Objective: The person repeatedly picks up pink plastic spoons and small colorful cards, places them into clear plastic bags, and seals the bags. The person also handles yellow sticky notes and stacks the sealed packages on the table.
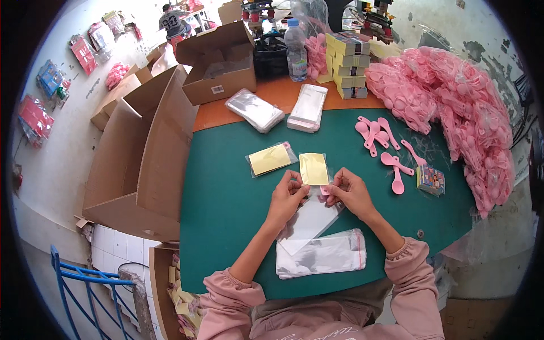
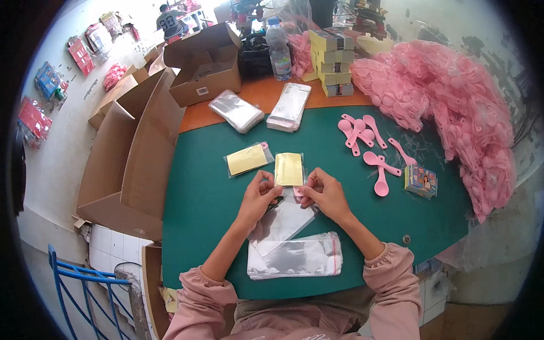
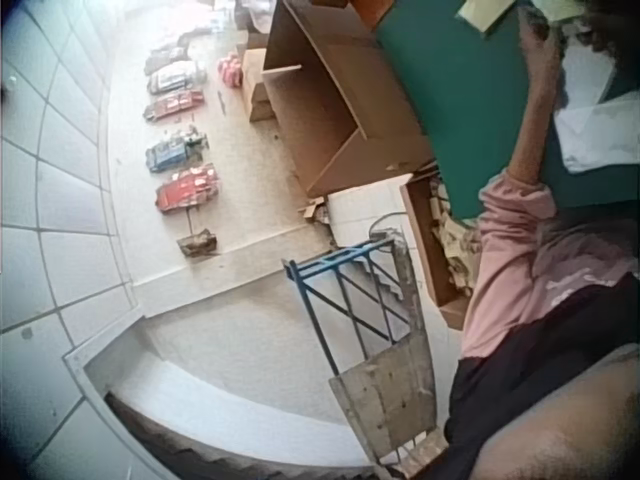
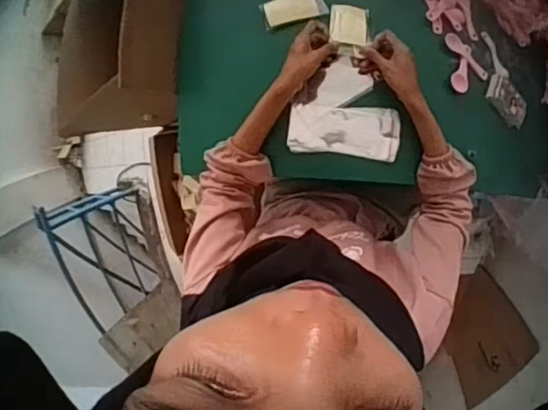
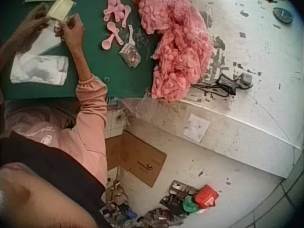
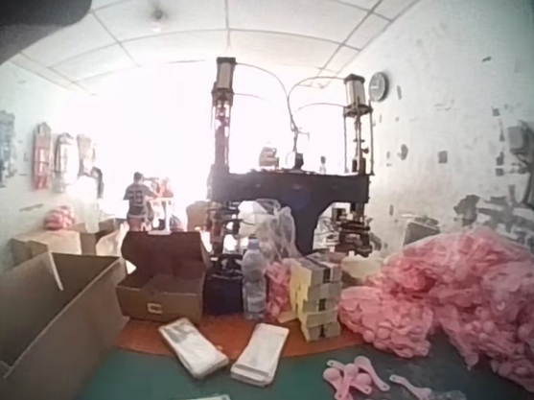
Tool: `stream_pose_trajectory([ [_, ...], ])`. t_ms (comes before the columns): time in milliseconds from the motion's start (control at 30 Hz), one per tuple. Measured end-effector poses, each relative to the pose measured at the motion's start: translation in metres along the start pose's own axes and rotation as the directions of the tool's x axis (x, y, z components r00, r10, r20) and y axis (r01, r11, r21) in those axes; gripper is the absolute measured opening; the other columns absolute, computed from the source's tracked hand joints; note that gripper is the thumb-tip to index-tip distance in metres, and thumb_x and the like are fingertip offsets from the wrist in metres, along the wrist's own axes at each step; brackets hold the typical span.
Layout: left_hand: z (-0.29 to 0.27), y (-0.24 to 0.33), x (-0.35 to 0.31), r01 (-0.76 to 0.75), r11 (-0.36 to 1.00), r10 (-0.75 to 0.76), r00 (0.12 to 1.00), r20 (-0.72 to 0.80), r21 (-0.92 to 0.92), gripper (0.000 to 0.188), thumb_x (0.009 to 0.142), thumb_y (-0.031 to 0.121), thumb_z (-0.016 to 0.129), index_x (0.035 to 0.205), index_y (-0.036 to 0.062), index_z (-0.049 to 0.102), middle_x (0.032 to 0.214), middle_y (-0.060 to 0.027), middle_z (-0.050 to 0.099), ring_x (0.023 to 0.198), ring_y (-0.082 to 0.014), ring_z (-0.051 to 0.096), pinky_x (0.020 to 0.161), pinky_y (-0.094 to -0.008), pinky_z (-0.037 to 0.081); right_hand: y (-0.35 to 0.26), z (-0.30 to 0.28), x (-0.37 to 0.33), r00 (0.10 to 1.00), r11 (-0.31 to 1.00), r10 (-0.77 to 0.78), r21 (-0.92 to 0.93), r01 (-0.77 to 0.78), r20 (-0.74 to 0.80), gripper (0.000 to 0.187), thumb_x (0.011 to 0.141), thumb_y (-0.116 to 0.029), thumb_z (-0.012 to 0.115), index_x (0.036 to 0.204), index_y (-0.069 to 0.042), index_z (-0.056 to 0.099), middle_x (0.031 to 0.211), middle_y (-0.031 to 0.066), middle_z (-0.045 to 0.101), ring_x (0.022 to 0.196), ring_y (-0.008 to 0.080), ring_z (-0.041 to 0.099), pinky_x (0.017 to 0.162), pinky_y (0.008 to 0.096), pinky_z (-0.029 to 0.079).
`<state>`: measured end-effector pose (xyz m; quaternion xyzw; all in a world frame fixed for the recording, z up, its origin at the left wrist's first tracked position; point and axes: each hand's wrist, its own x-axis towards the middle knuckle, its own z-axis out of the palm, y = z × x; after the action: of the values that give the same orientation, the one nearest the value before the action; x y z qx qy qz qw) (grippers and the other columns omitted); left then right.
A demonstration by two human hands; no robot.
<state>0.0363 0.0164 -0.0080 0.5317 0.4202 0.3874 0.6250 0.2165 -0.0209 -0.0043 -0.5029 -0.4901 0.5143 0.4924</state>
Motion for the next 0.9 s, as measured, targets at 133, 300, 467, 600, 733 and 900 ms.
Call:
stream_pose_trajectory([
  [133,0.001,-0.001,0.001,0.004,0.998,-0.004,1.000,-0.005,0.061,0.015,0.082,0.008,0.059,0.088,0.0079,0.045,0.077,-0.0016,0.057,0.065,-0.0044,0.050,0.052,-0.0178,0.038,-0.001,0.002,0.000,1.000,0.999,-0.010,0.052,0.011,-0.019,0.017,0.080,-0.004,0.061,0.087,0.002,0.047,0.070,0.0097,0.058,0.057,0.0126,0.060,0.049,0.0255,0.053],
  [300,0.008,0.013,-0.006,-0.003,1.000,0.003,1.000,0.005,0.029,0.025,0.082,0.007,0.058,0.106,0.0097,0.051,0.081,-0.0017,0.057,0.066,-0.0044,0.050,0.053,-0.0187,0.040,0.001,-0.002,-0.002,0.999,1.000,0.027,0.009,-0.026,-0.041,0.035,0.079,-0.004,0.061,0.110,0.006,0.048,0.073,0.0113,0.060,0.058,0.0134,0.061,0.050,0.0253,0.053],
  [467,-0.008,0.005,0.006,-0.046,0.996,0.039,0.995,0.087,0.071,0.035,0.083,0.008,0.055,0.118,0.0116,0.052,0.088,-0.0030,0.057,0.070,-0.0055,0.051,0.056,-0.0194,0.042,-0.012,-0.008,-0.003,0.993,0.982,-0.073,-0.178,0.055,-0.096,0.027,0.080,-0.007,0.060,0.103,0.006,0.054,0.074,0.0109,0.061,0.058,0.0149,0.061,0.050,0.0269,0.051],
  [600,-0.043,0.019,0.020,-0.108,0.980,0.112,0.993,-0.019,0.165,0.036,0.083,0.007,0.053,0.118,0.0106,0.053,0.092,-0.0045,0.056,0.076,-0.0091,0.052,0.063,-0.0228,0.045,-0.017,-0.078,0.008,0.841,0.411,-0.527,-0.903,0.123,-0.126,0.019,0.077,-0.012,0.058,0.089,0.002,0.060,0.084,0.0135,0.059,0.081,0.0258,0.057,0.071,0.0379,0.046],
  [733,-0.070,0.021,0.020,-0.143,0.462,0.541,0.827,-0.151,0.875,0.037,0.080,0.008,0.054,0.117,0.0108,0.052,0.094,-0.0101,0.056,0.078,-0.0224,0.056,0.067,-0.0327,0.045,-0.011,-0.135,-0.014,0.819,0.049,-0.517,-0.964,-0.260,-0.248,0.014,0.076,-0.011,0.056,0.087,-0.002,0.059,0.092,0.0132,0.056,0.095,0.0294,0.050,0.077,0.0421,0.042],
  [900,-0.037,0.022,0.016,-0.128,0.054,0.819,0.573,0.029,0.990,0.030,0.078,0.012,0.057,0.107,0.0085,0.053,0.092,-0.0160,0.053,0.082,-0.0322,0.055,0.068,-0.0382,0.044,-0.012,-0.142,-0.021,0.874,0.027,-0.360,-0.939,-0.342,-0.328,0.019,0.074,-0.006,0.056,0.092,-0.005,0.060,0.096,0.0140,0.055,0.097,0.0304,0.048,0.077,0.0469,0.040],
])
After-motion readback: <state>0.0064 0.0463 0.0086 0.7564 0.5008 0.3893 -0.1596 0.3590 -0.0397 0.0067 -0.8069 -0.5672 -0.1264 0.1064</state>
